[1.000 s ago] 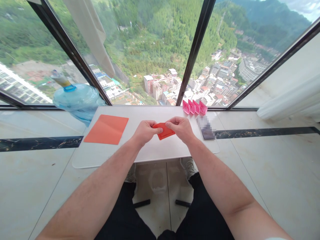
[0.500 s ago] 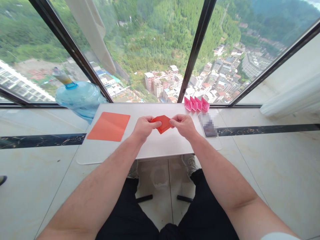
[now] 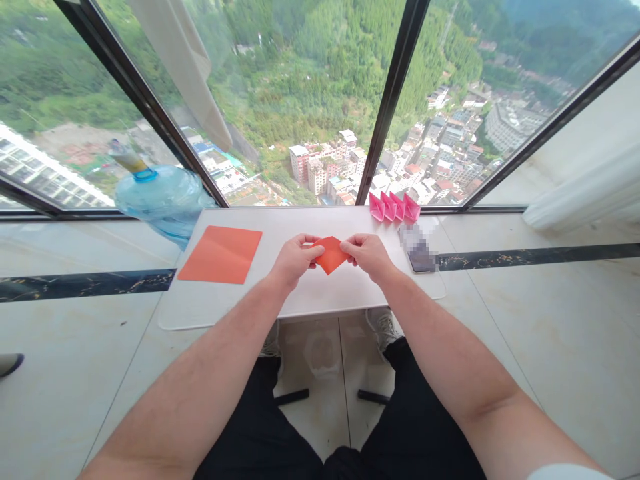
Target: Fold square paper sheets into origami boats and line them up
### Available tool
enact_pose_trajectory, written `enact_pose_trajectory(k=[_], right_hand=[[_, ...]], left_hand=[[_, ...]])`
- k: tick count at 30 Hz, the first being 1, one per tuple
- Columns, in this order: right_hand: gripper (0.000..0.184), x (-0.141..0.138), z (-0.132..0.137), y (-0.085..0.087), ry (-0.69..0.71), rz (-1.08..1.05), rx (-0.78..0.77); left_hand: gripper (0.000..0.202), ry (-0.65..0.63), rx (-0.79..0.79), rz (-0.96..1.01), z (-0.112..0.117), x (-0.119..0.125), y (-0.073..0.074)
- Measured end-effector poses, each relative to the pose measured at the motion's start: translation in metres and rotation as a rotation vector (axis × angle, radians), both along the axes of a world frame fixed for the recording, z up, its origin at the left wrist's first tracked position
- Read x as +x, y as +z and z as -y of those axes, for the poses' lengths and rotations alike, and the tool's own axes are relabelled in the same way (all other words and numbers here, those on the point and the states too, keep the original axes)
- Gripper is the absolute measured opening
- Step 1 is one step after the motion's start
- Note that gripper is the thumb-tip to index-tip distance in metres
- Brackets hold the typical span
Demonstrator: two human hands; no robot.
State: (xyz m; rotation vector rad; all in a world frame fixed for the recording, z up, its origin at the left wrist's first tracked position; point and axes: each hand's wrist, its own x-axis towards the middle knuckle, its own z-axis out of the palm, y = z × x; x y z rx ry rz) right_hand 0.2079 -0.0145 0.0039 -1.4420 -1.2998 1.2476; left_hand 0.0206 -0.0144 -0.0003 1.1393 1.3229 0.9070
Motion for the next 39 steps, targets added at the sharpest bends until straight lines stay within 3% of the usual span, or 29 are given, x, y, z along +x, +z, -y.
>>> enact_pose_trajectory(k=[3,7,9,12,15,19,25,33,39], right_hand=[[0.012,0.005,0.002,-0.008,0.03,0.057,-0.113],[0.008,0.012,0.005,-0.027,0.078,0.133,-0.133],[0.013,0.014,0.008,-0.035,0.097,0.28,-0.06],[0.014,0.019,0.016,-0.04,0.138,0.567,0.211],[0.023,0.028,0.024,-0.041,0.322,0.63,0.437],[0.028,0.043,0.024,-0.045,0.502,0.586,0.49],[0.018,0.049,0.017,-0.053,0.528,0.574,0.549],[0.018,0.052,0.015,-0.06,0.534,0.6,0.713],[0.024,0.05,0.02,-0.055,0.569,0.849,0.84]], left_hand=[[0.044,-0.022,0.257,-0.3,0.003,-0.005,-0.006],[0.018,-0.287,0.61,-0.537,0.007,-0.012,-0.02],[0.017,-0.432,0.716,-0.619,0.01,-0.013,-0.03],[0.022,-0.584,0.795,-0.701,0.016,-0.013,-0.039],[0.022,-0.589,0.826,-0.748,0.021,-0.013,-0.039],[0.017,-0.606,0.81,-0.788,0.025,-0.016,-0.032],[0.011,-0.61,0.851,-0.825,0.025,-0.018,-0.033],[0.017,-0.598,0.99,-0.961,0.036,-0.011,-0.037],[0.022,-0.577,1.019,-1.064,0.04,-0.008,-0.035]])
